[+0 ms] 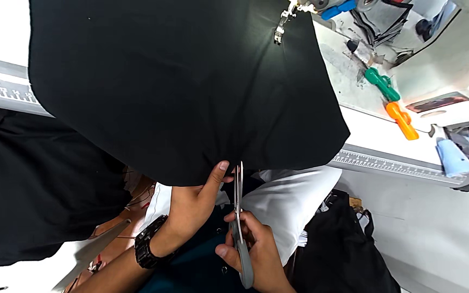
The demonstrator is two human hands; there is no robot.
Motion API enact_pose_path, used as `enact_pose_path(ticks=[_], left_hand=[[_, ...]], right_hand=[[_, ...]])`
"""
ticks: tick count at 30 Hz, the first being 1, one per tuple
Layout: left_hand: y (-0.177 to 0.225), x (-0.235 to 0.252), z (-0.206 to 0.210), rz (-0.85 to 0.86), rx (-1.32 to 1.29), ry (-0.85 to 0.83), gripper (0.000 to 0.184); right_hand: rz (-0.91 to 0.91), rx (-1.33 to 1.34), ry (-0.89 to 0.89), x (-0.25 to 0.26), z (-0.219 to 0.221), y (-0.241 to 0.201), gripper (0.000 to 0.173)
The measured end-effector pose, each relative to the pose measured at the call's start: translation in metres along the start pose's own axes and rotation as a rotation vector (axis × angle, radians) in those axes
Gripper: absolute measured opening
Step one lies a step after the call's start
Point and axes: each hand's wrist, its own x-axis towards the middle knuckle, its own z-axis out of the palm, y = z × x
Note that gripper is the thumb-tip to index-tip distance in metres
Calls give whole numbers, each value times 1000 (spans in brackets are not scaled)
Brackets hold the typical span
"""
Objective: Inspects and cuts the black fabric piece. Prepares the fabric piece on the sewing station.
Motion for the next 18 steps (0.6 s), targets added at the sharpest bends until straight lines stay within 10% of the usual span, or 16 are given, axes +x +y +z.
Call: enact_pose_path(ticks=[12, 18], left_hand=[[3, 1, -2, -23, -16, -23, 14], [7, 7, -4, -304, -321, -1, 17]], right_hand=[[62, -96, 45, 0, 0, 3, 46], [26, 152, -200, 3, -25, 1, 61]])
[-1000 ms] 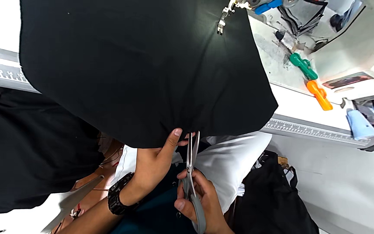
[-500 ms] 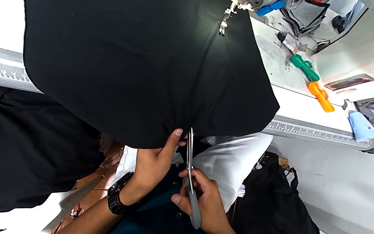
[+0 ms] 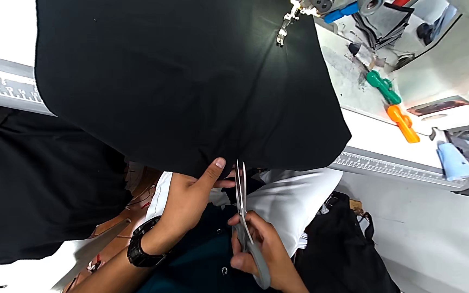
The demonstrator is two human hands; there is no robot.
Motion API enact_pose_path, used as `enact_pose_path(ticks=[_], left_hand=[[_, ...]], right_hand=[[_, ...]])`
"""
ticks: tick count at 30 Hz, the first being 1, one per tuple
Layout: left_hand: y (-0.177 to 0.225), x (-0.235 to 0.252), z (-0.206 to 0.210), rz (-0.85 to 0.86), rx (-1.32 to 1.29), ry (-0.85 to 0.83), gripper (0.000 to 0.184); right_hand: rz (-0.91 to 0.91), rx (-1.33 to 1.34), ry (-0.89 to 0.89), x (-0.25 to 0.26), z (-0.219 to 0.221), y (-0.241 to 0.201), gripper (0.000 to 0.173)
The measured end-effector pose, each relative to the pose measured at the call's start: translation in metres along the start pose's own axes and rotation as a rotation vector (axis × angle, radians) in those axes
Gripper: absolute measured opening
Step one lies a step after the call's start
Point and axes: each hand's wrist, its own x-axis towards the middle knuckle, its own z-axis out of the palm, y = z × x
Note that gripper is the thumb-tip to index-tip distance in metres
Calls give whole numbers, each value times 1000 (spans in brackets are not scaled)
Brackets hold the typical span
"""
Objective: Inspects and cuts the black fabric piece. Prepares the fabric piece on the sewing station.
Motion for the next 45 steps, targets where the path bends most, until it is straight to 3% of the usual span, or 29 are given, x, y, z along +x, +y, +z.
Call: enact_pose_path(ticks=[3, 12, 31, 38, 45], left_hand=[[7, -2, -1, -119, -79, 5, 18], [9, -10, -4, -155, -74, 11, 17], [5, -11, -8, -122, -24, 12, 19], [5, -12, -9, -19, 86, 4, 20], [4, -10, -11, 30, 98, -19, 19]], right_hand=[[-1, 16, -74, -4, -14, -6, 64], [50, -118, -136, -3, -31, -13, 61], [55, -106, -138, 6, -32, -18, 55], [132, -108, -113, 5, -31, -25, 49], [121, -89, -178, 9, -37, -20, 54]])
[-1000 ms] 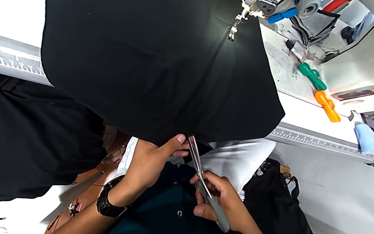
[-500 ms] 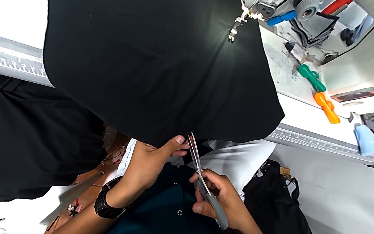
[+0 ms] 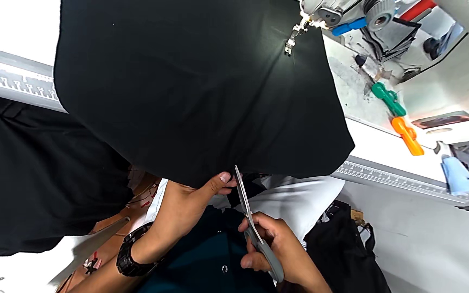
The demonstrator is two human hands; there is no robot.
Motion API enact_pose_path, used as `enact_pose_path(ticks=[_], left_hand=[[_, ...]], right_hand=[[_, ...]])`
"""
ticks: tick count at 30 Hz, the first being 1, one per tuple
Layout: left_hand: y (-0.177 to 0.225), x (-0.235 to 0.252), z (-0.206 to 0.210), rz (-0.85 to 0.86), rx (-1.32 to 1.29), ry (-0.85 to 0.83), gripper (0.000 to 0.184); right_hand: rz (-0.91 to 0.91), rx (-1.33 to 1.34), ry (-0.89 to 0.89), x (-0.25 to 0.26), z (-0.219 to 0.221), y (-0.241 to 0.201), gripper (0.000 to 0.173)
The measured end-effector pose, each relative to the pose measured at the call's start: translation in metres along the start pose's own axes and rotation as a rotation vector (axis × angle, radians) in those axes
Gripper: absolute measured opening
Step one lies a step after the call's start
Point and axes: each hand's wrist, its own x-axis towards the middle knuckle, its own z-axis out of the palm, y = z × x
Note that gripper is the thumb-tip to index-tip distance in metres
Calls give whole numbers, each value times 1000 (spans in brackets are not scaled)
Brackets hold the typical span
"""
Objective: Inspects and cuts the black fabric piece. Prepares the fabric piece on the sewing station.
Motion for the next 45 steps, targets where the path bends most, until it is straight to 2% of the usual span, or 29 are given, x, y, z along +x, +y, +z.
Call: enact_pose_path(ticks=[5, 8, 10, 12, 13, 15, 16, 17, 18, 19, 21, 24, 26, 28, 30, 31, 33, 35, 36, 37, 39, 40, 41, 42, 43, 44, 45], left_hand=[[-1, 2, -2, 2, 5, -3, 17], [-2, 3, -3, -14, -50, -42, 17], [-1, 5, -1, -84, -134, -44, 16], [-1, 6, -5, -223, -138, -97, 18], [-2, 5, -10, -302, -52, -199, 25], [-2, 7, -31, -389, 329, -593, 48], [1, 11, -42, -326, 540, -820, 52], [10, 16, -52, -179, 696, -988, 48], [23, 22, -61, 6, 779, -1050, 42], [40, 28, -70, 163, 811, -986, 39], [83, 41, -84, 384, 835, -594, 38], [140, 75, -105, 510, 1013, 7, 34], [158, 114, -124, 408, 1157, 221, 46], [162, 160, -136, 297, 1276, 320, 62], [163, 196, -129, 220, 1407, 303, 65], [165, 210, -121, 179, 1444, 256, 58], [171, 215, -96, 103, 1407, 128, 39], [181, 189, -74, 70, 1068, 47, 29], [182, 172, -72, 60, 834, 23, 27], [181, 156, -77, 79, 628, 2, 23], [172, 136, -103, 253, 511, -76, 15], [166, 132, -119, 372, 560, -98, 35], [162, 132, -131, 457, 640, -139, 64], [159, 130, -137, 506, 697, -206, 86], [154, 124, -135, 555, 727, -267, 96], [148, 115, -127, 617, 728, -309, 91], [142, 104, -117, 668, 666, -321, 75]], right_hand=[[9, 50, -66, 1, -5, -2, 57], [-21, -120, -100, -16, -27, -17, 58], [-58, -249, -34, -39, -52, -35, 55], [-91, -400, 186, -61, -78, -56, 61], [-75, -516, 357, -66, -90, -68, 67], [17, -831, 678, -63, -115, -91, 75], [58, -965, 787, -57, -130, -101, 75], [79, -1056, 861, -49, -145, -109, 74], [94, -1135, 911, -38, -160, -116, 71], [124, -1194, 943, -27, -174, -121, 64], [176, -1237, 952, -2, -199, -131, 49], [176, -1278, 956, 21, -213, -134, 30], [103, -1326, 1023, 24, -194, -138, 22], [-76, -1337, 1022, 35, -148, -144, 22], [-295, -1223, 850, 67, -75, -143, 24], [-369, -1144, 726, 88, -32, -144, 29], [-410, -990, 511, 137, 42, -149, 61], [-424, -866, 532, 195, 81, -154, 98], [-396, -831, 583, 224, 89, -155, 107], [-367, -820, 636, 247, 91, -155, 103], [-366, -774, 650, 262, 86, -161, 64], [-387, -713, 583, 254, 82, -168, 44], [-425, -644, 480, 241, 79, -178, 31], [-470, -588, 362, 223, 79, -189, 27], [-521, -537, 262, 202, 83, -200, 27], [-573, -504, 195, 178, 89, -210, 27], [-633, -501, 156, 154, 96, -222, 25]])
